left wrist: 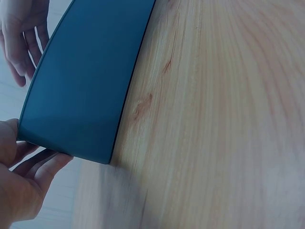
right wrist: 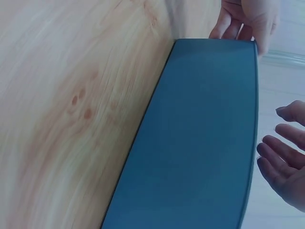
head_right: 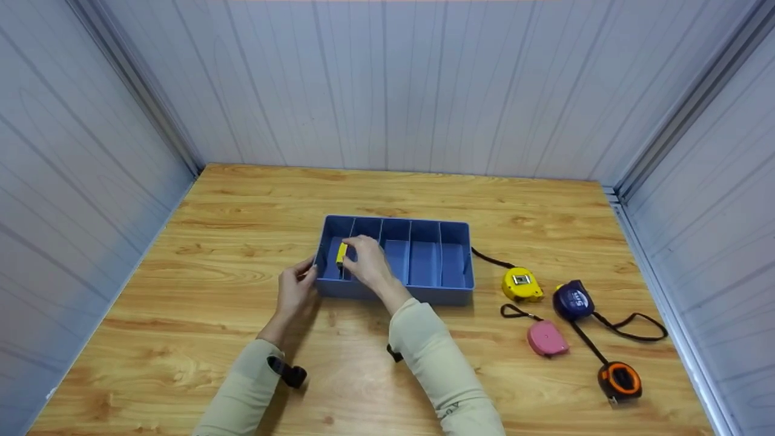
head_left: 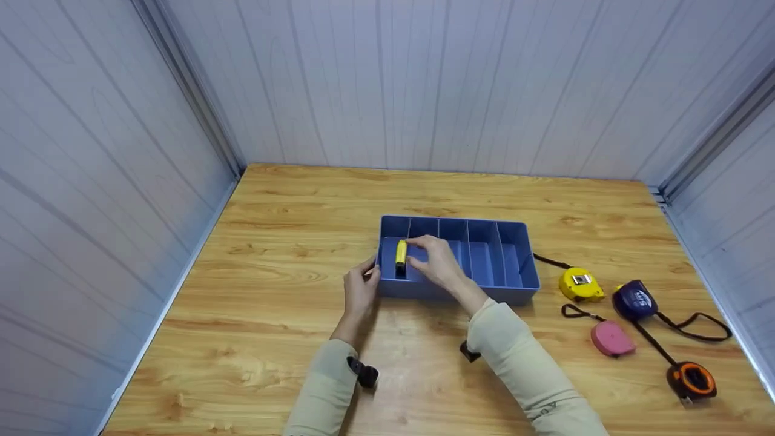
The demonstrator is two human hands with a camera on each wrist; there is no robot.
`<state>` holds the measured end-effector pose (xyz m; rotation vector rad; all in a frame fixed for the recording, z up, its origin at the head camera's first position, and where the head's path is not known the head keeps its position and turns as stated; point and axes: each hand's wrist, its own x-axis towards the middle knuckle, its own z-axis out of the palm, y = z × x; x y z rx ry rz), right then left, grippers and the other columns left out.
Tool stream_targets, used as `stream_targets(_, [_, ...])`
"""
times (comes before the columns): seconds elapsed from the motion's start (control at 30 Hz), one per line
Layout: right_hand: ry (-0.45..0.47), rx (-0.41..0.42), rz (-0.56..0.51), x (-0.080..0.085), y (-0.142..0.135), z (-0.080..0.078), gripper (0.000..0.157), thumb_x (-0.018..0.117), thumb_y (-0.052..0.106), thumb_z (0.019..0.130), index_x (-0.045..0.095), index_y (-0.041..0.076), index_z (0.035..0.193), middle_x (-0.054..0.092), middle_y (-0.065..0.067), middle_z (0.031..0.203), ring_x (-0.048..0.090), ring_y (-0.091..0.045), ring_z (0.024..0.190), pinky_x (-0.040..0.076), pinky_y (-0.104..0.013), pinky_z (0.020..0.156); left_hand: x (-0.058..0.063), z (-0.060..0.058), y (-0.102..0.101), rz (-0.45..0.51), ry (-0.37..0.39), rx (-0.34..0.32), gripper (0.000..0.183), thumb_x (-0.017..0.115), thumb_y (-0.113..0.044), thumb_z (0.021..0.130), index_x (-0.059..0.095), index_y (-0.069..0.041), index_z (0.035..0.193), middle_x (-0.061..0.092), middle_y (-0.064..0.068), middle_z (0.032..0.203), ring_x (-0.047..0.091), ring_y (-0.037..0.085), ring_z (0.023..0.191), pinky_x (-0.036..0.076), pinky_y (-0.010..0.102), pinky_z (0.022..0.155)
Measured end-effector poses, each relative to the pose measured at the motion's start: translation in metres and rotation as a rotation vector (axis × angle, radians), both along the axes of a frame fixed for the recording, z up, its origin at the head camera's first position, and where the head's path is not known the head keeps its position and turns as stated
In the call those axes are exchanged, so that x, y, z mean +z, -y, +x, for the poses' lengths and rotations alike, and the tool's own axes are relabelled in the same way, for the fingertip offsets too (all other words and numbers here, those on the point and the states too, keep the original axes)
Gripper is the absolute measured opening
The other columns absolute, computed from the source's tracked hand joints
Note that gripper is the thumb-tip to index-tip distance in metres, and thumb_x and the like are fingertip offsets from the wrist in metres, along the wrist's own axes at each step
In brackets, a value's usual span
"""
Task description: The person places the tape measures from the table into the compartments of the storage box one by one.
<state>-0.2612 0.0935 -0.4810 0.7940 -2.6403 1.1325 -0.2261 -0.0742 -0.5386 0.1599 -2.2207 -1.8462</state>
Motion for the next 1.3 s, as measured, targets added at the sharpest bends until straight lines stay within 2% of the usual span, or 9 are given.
stream_targets(0.2, [-0.029, -0.001, -0.021, 0.002, -0.013, 0.008, 0.032, 0.064, 0.006, 0.076, 0.063, -0.002, 0.107, 0.062, -0.016, 0.100, 0.057, -0.027, 0.090, 0.046, -0.037, 0.077, 0.002, 0.003, 0.000, -0.035, 0.012, 0.020, 0.032, 0.053, -0.002, 0.081, 0.059, 0.003, 0.112, 0.061, 0.018, 0.103, 0.061, 0.026, 0.087, 0.049, 0.028, 0.072])
stream_targets(0.4, [-0.058, -0.018, -0.020, 0.003, -0.028, 0.015, 0.031, 0.064, 0.005, 0.076, 0.063, -0.002, 0.107, 0.062, -0.016, 0.099, 0.057, -0.028, 0.087, 0.047, -0.039, 0.074, 0.003, 0.003, 0.000, -0.055, -0.008, 0.020, 0.032, 0.053, -0.002, 0.081, 0.060, 0.003, 0.111, 0.062, 0.018, 0.102, 0.061, 0.023, 0.085, 0.049, 0.028, 0.072])
stream_targets(0.73, [-0.122, -0.059, 0.009, 0.005, -0.056, 0.026, 0.031, 0.064, 0.006, 0.076, 0.062, -0.003, 0.106, 0.062, -0.015, 0.102, 0.056, -0.027, 0.096, 0.044, -0.037, 0.082, 0.001, 0.002, 0.000, -0.041, -0.005, 0.014, 0.034, 0.052, 0.000, 0.080, 0.058, 0.005, 0.113, 0.060, 0.019, 0.105, 0.060, 0.027, 0.091, 0.049, 0.028, 0.074])
stream_targets(0.9, [-0.132, -0.097, 0.006, 0.007, -0.070, 0.034, 0.032, 0.065, 0.007, 0.076, 0.062, -0.001, 0.107, 0.062, -0.014, 0.101, 0.056, -0.026, 0.094, 0.045, -0.038, 0.081, 0.001, 0.002, 0.000, -0.058, -0.013, 0.015, 0.034, 0.052, -0.001, 0.080, 0.058, 0.003, 0.113, 0.060, 0.018, 0.105, 0.061, 0.024, 0.088, 0.049, 0.027, 0.072])
stream_targets(1.07, [-0.170, -0.111, -0.014, 0.006, -0.083, 0.040, 0.032, 0.065, 0.006, 0.076, 0.063, -0.001, 0.107, 0.062, -0.013, 0.100, 0.058, -0.025, 0.091, 0.047, -0.037, 0.078, -0.001, 0.002, 0.001, -0.065, -0.025, 0.012, 0.033, 0.052, -0.003, 0.081, 0.058, 0.004, 0.113, 0.059, 0.018, 0.106, 0.062, 0.026, 0.086, 0.050, 0.028, 0.070])
stream_targets(1.3, [-0.163, -0.160, -0.006, 0.007, -0.100, 0.048, 0.032, 0.066, 0.009, 0.077, 0.063, 0.000, 0.108, 0.062, -0.014, 0.102, 0.057, -0.027, 0.094, 0.045, -0.040, 0.081, 0.000, 0.002, 0.001, -0.064, -0.008, 0.007, 0.032, 0.053, -0.004, 0.082, 0.058, 0.003, 0.113, 0.059, 0.017, 0.107, 0.061, 0.026, 0.088, 0.049, 0.028, 0.072])
